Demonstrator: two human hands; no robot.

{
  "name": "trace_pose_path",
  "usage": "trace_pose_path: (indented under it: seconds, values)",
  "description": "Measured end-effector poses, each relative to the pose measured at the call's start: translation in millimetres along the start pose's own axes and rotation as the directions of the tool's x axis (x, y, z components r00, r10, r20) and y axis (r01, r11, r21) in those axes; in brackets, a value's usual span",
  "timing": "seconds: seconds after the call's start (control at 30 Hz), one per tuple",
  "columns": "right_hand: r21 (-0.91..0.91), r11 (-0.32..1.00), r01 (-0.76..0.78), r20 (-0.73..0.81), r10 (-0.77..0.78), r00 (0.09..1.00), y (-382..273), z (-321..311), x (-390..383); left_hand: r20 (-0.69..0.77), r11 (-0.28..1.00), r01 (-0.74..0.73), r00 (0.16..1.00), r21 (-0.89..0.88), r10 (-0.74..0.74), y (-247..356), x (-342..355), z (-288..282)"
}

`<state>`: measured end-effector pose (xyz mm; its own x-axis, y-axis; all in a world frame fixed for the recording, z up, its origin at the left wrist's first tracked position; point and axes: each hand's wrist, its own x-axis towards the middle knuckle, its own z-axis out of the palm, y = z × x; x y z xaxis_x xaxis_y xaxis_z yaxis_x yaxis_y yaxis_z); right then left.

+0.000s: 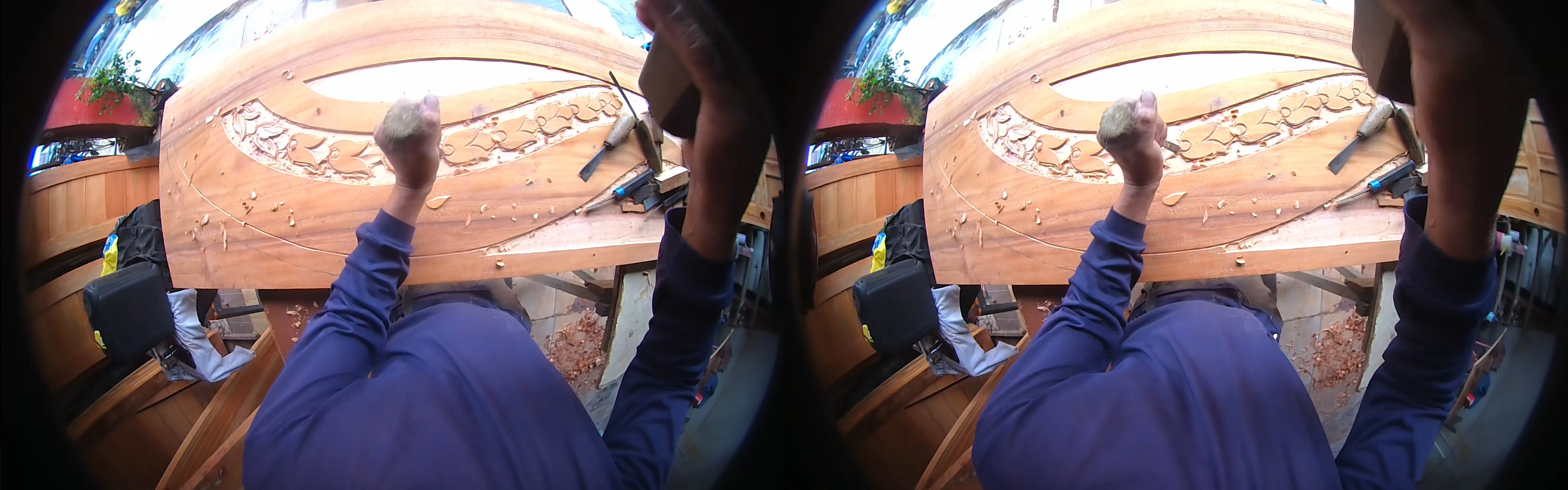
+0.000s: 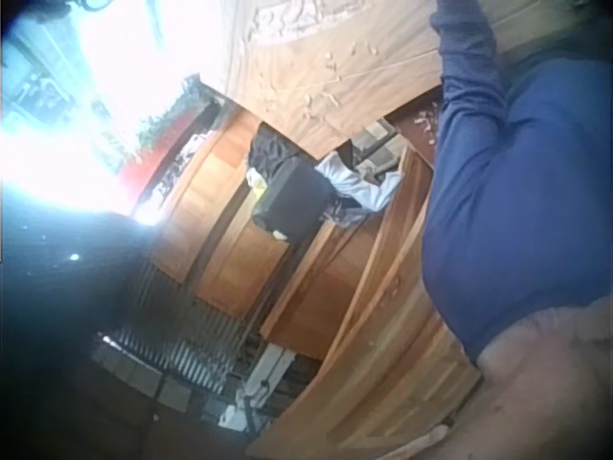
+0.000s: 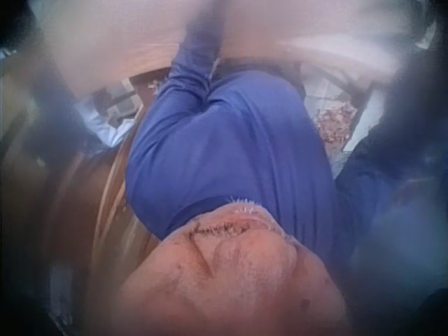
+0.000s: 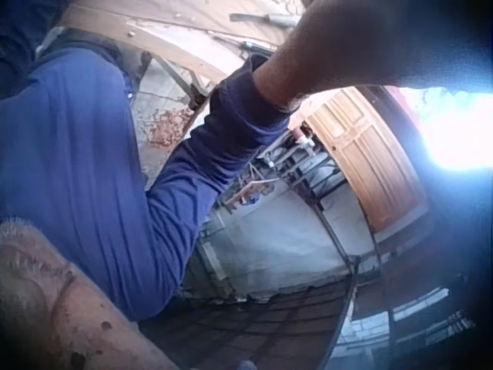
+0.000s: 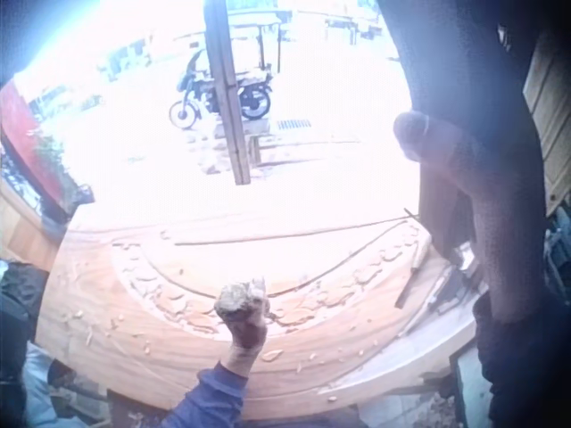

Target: The person carves a decorative floral design into a large wooden panel using a chisel and a wooden mallet. The person repeatedly strikes the chisel with the mallet to remove wood shavings and define the petals and leaves of the pattern.

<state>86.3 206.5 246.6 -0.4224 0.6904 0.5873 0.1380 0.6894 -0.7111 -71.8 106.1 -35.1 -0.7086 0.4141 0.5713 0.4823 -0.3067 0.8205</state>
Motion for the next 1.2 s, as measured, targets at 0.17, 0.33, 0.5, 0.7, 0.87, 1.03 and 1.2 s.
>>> trace_pose_path:
  seconds: [0.17,0.33,0.5,0.7,0.87,1.03,1.2]
  values:
    - [-0.416,0.874,0.250,0.329,-0.111,0.938,51.9,-22.6,-31.0,0.140,0.901,0.376,0.925,-0.214,-0.353,12.6,27.2,21.7]
    - [-0.504,0.735,0.453,0.477,-0.200,0.856,68.7,-26.3,-43.5,0.231,0.849,0.440,0.894,-0.292,-0.384,12.5,22.6,7.9]
    - [-0.491,0.482,0.725,0.659,-0.339,0.672,81.7,9.8,-52.3,0.250,0.941,0.302,0.933,-0.150,-0.260,16.1,15.2,6.8]
    - [-0.448,0.673,0.589,0.623,-0.237,0.745,78.2,13.1,-77.7,0.470,0.951,0.298,0.854,-0.087,-0.225,11.4,18.3,-9.5]
    - [-0.447,0.744,0.497,0.591,-0.172,0.788,92.7,7.0,-97.5,0.390,0.822,0.446,0.870,-0.356,-0.303,34.2,15.6,-5.6]
    - [-0.226,0.950,0.215,0.361,-0.124,0.924,99.2,15.9,-105.3,0.341,0.850,0.506,0.832,-0.146,-0.437,9.5,44.1,34.8]
    - [-0.147,0.983,0.113,0.256,-0.072,0.964,85.3,7.2,-102.6,0.342,0.823,0.533,0.824,-0.195,-0.452,25.8,42.0,19.8]
